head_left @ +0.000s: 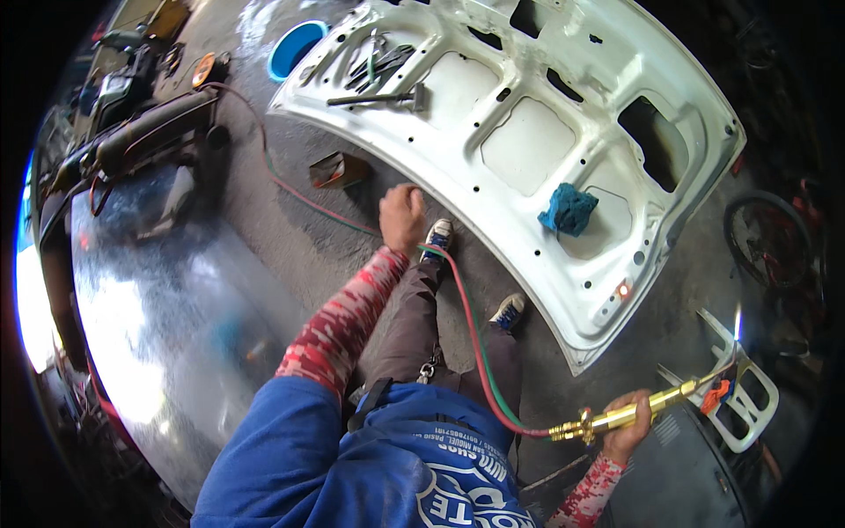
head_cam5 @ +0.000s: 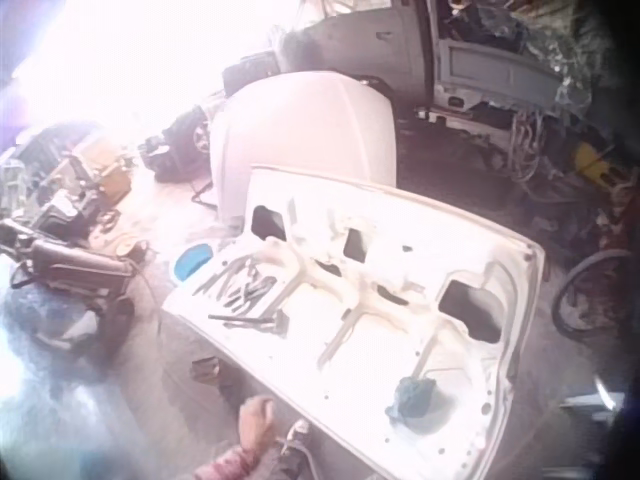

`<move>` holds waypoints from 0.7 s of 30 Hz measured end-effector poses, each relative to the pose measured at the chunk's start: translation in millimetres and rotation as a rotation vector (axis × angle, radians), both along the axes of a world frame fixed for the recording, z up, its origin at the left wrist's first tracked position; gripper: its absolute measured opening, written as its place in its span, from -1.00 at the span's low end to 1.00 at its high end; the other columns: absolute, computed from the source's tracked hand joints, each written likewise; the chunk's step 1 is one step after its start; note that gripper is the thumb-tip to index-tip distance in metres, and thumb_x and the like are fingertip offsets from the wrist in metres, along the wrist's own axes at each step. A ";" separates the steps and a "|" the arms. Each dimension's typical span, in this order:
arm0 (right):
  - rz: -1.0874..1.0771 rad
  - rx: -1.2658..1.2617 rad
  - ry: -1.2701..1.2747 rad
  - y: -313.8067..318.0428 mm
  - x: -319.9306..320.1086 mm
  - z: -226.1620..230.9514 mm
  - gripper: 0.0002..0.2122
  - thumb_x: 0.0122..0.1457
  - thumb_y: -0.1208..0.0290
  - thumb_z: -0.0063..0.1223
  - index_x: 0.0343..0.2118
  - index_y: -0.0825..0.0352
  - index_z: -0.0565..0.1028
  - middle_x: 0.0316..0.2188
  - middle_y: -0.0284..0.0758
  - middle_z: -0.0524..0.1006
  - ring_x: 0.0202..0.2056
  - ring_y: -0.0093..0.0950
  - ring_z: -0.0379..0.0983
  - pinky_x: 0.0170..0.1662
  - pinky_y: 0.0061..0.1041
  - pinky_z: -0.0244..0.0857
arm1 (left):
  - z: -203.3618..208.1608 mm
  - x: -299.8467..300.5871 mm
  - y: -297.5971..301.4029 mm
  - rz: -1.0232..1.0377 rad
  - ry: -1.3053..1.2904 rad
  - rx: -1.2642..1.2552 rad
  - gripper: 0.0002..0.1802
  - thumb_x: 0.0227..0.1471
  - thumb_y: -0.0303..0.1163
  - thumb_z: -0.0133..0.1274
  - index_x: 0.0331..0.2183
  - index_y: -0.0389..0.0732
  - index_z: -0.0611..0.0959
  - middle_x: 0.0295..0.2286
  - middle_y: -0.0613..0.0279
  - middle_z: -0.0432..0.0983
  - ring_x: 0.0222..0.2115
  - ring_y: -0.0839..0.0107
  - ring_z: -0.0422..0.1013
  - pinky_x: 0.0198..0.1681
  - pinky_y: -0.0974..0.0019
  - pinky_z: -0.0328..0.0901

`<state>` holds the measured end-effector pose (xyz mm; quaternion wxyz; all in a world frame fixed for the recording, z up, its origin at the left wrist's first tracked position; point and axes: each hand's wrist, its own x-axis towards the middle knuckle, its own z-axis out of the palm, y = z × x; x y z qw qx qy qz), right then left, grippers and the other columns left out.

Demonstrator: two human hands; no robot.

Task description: The person uses a blowtorch to heat a white car hood and then scrapes the heated area with a metal tool. They wipe the surface with a cloth and repeat the heating and scraping cycle on specific spots.

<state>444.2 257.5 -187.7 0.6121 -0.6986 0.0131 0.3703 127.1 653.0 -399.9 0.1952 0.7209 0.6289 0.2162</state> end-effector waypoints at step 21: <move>0.022 -0.424 0.246 -14.5 -4.4 5.9 -0.85 0.20 0.35 0.00 -0.28 0.31 0.38 -0.57 -0.30 0.48 -0.53 -0.44 0.49 -0.39 -0.41 0.42 | -84.5 23.3 221.0 -0.455 0.349 -0.006 -0.67 0.24 -0.21 0.05 -0.31 -0.33 0.46 -0.44 -0.21 0.46 -0.36 -0.22 0.40 -0.26 -0.08 0.28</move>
